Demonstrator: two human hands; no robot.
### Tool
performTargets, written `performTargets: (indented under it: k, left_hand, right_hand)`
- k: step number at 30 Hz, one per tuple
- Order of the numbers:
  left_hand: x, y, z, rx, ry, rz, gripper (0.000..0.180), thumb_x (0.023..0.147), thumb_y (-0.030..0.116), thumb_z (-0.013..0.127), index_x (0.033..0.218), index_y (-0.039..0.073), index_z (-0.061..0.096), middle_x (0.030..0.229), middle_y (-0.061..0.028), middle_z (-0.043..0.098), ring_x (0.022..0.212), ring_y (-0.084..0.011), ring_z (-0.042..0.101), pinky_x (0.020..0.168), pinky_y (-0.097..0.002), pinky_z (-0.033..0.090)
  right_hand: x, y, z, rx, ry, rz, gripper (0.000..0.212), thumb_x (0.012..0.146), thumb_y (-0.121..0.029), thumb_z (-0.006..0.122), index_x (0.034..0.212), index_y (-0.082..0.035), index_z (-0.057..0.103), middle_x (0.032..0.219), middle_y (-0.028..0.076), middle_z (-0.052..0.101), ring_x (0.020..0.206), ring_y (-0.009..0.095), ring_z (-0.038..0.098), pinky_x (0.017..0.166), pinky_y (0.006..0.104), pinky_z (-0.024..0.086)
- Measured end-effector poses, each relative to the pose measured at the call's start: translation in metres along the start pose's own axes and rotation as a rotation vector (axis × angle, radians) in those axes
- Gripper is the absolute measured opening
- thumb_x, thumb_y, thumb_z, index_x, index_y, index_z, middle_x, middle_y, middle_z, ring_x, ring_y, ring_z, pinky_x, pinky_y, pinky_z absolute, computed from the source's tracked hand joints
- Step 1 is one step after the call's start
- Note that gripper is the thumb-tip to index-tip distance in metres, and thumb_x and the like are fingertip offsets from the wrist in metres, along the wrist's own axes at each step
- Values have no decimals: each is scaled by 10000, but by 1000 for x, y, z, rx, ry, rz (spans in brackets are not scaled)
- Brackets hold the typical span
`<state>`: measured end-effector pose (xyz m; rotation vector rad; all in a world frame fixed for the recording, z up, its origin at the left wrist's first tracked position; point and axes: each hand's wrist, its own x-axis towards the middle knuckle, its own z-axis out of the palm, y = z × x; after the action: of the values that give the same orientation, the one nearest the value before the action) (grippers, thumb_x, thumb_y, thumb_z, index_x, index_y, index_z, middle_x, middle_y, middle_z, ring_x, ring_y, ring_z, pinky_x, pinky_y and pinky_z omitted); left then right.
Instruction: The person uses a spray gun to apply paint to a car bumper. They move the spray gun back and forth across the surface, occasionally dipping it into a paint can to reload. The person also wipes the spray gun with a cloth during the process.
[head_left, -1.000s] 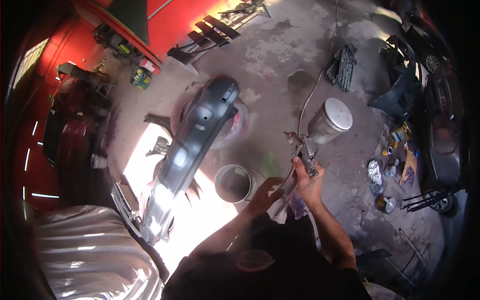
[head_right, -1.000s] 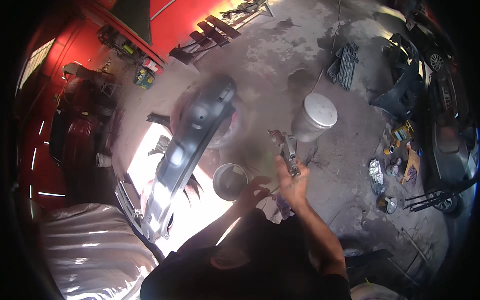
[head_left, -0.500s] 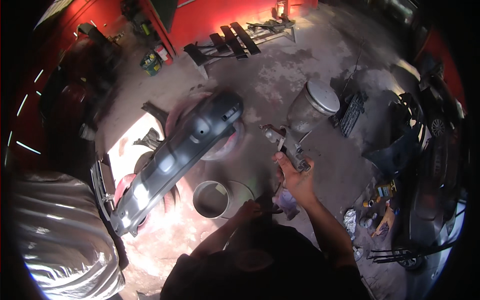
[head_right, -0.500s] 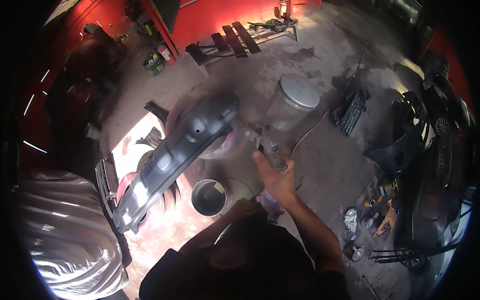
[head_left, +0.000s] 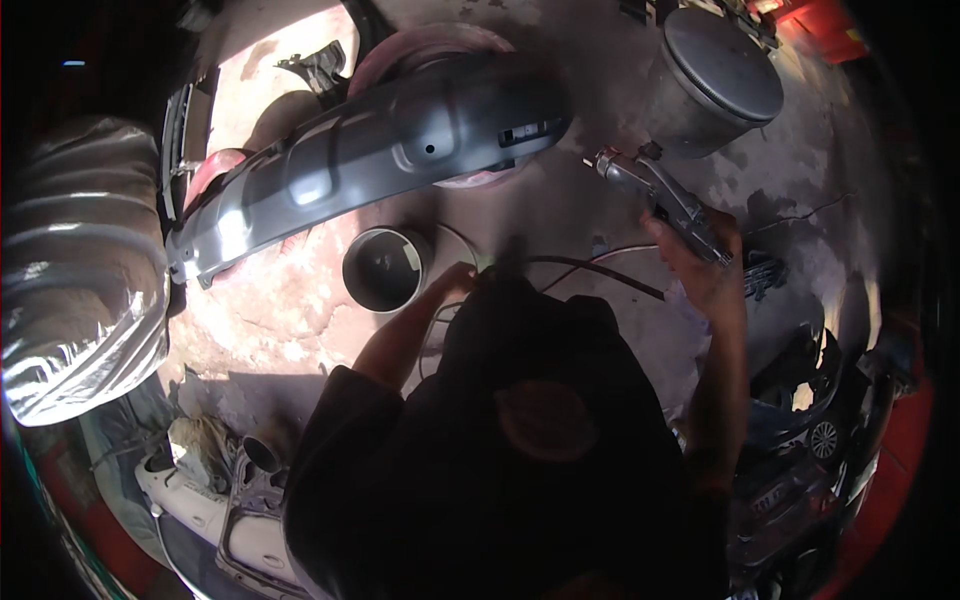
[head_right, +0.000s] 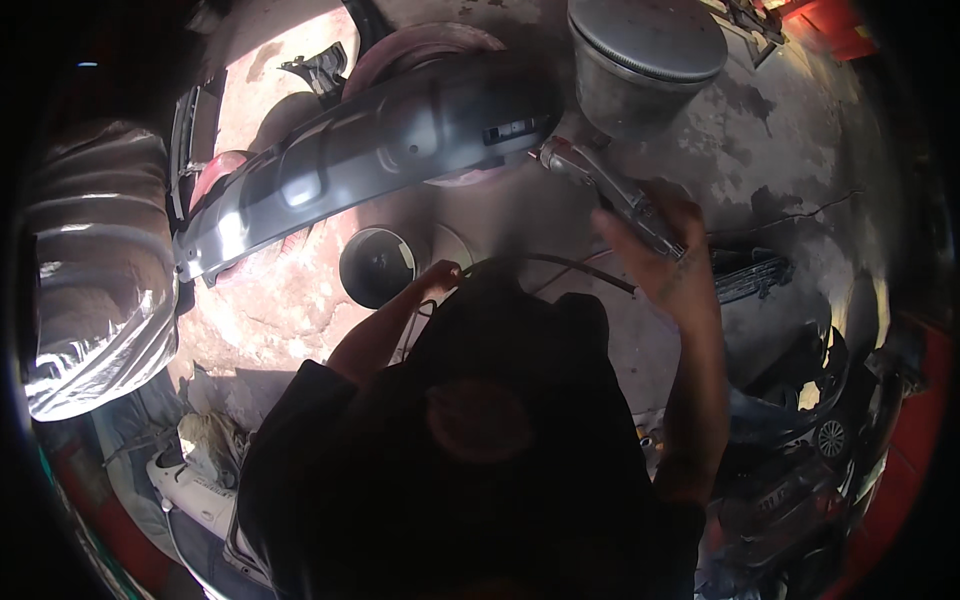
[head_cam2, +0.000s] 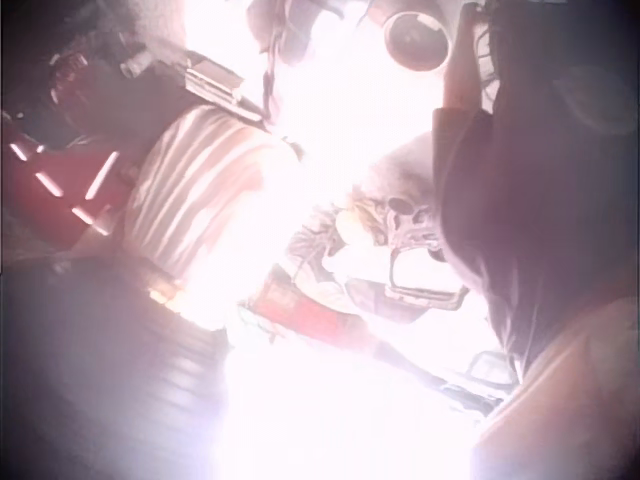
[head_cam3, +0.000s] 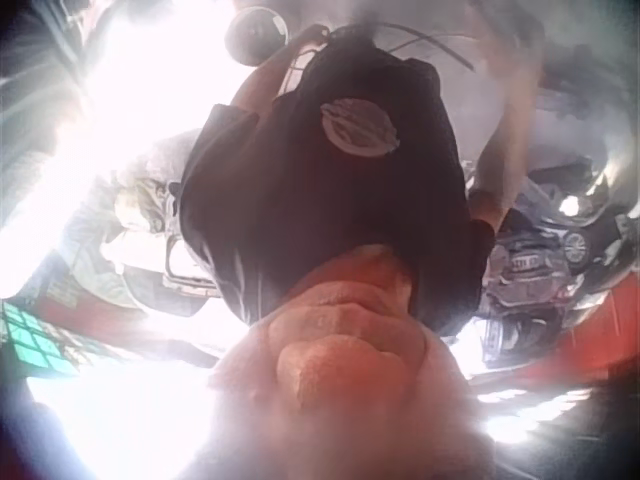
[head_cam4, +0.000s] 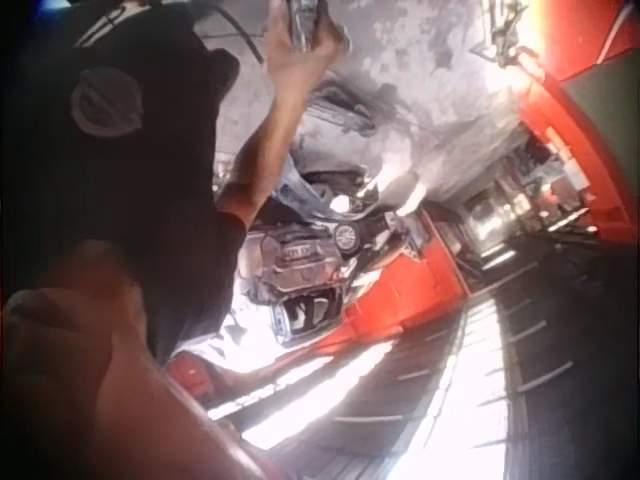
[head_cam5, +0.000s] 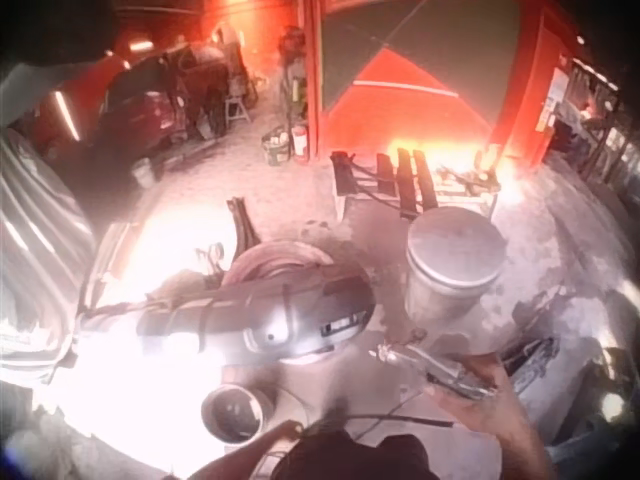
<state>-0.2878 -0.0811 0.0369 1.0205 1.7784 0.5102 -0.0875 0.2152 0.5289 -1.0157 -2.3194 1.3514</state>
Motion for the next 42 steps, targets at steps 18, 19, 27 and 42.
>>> performTargets:
  k: [18, 19, 27, 42]
  left_hand:
    - [97, 219, 154, -131, 766, -522, 159, 928, 157, 573, 957, 66, 700, 916, -214, 665, 875, -424, 676, 773, -531, 555]
    - [101, 216, 184, -45, 782, -565, 151, 921, 136, 566, 956, 63, 693, 912, -218, 662, 880, -430, 676, 793, -535, 558]
    - [137, 288, 210, -634, 946, -653, 341, 938, 289, 637, 1070, -22, 685, 1011, -270, 706, 962, -423, 685, 834, -470, 528]
    - [127, 280, 170, -819, 974, -717, 378, 892, 310, 659, 1058, -25, 720, 979, -291, 714, 990, -437, 706, 845, -492, 539]
  right_hand:
    - [336, 94, 57, -239, -829, -519, 292, 964, -333, 674, 937, -43, 692, 772, 185, 715, 798, 399, 706, 728, 463, 539]
    - [341, 93, 60, -214, -852, -557, 291, 963, -331, 676, 929, -43, 688, 771, 185, 714, 795, 399, 705, 730, 466, 539]
    - [354, 115, 79, -281, -882, -677, 259, 953, -270, 692, 1092, -53, 723, 724, 181, 658, 650, 326, 647, 656, 414, 498]
    - [329, 94, 71, -305, -879, -530, 300, 948, -314, 687, 1101, -58, 724, 820, 185, 722, 791, 343, 722, 732, 428, 535]
